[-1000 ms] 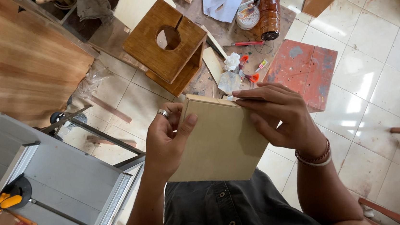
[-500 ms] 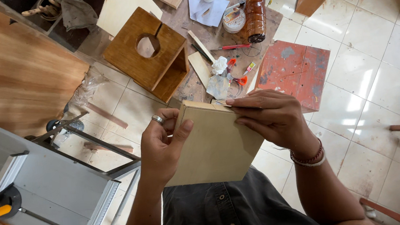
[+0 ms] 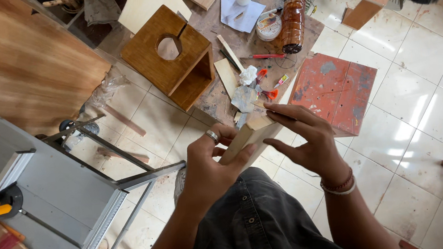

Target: The person sands the edges and flat surfaces of a square wooden board using a piece of sandpaper.

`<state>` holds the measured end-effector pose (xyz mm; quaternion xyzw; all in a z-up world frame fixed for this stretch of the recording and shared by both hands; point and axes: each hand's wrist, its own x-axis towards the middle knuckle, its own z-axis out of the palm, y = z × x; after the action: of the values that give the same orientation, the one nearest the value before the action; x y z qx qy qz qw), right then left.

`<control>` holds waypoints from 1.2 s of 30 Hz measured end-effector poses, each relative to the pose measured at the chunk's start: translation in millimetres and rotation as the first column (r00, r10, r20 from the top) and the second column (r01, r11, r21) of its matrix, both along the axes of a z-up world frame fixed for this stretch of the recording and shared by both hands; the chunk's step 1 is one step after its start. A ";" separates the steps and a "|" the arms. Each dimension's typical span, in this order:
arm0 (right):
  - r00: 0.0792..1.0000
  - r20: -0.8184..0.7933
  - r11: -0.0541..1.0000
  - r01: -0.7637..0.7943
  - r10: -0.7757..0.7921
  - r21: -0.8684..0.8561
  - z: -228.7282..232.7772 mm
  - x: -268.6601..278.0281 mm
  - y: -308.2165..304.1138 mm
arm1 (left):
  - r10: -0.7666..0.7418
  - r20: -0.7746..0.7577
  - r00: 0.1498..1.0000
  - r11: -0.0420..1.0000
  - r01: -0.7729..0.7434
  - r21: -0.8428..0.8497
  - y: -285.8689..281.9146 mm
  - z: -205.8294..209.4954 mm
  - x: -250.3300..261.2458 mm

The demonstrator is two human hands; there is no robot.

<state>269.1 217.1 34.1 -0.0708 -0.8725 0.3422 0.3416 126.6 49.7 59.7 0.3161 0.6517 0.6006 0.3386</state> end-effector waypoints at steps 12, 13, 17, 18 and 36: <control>0.985 0.036 0.981 -0.163 0.168 -0.102 2.5 8.0 16.4 | -0.141 -0.431 0.891 0.985 0.172 0.033 -1.4 12.7 -0.4; 0.970 0.055 0.961 -0.226 0.237 -0.160 7.0 7.2 15.5 | -0.185 -0.495 0.849 0.973 0.230 0.031 -1.4 15.1 -4.8; 0.896 0.087 0.845 -0.372 0.435 -0.385 0.2 6.8 13.9 | -0.295 -0.584 0.756 0.938 0.346 -0.026 -3.4 18.3 -25.0; 0.892 0.088 0.841 -0.379 0.443 -0.385 -9.9 6.2 13.5 | -0.288 -0.584 0.759 0.941 0.338 -0.025 -3.5 18.0 -28.2; 0.964 -0.147 0.587 -0.252 0.221 -0.769 -101.1 6.9 5.4 | -0.261 -0.360 0.896 0.952 0.301 0.060 -23.9 4.9 -58.6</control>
<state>276.0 222.6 -67.0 -0.0896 -0.6317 0.7304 0.2438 68.0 25.8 64.7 0.5271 0.6130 0.5163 0.2827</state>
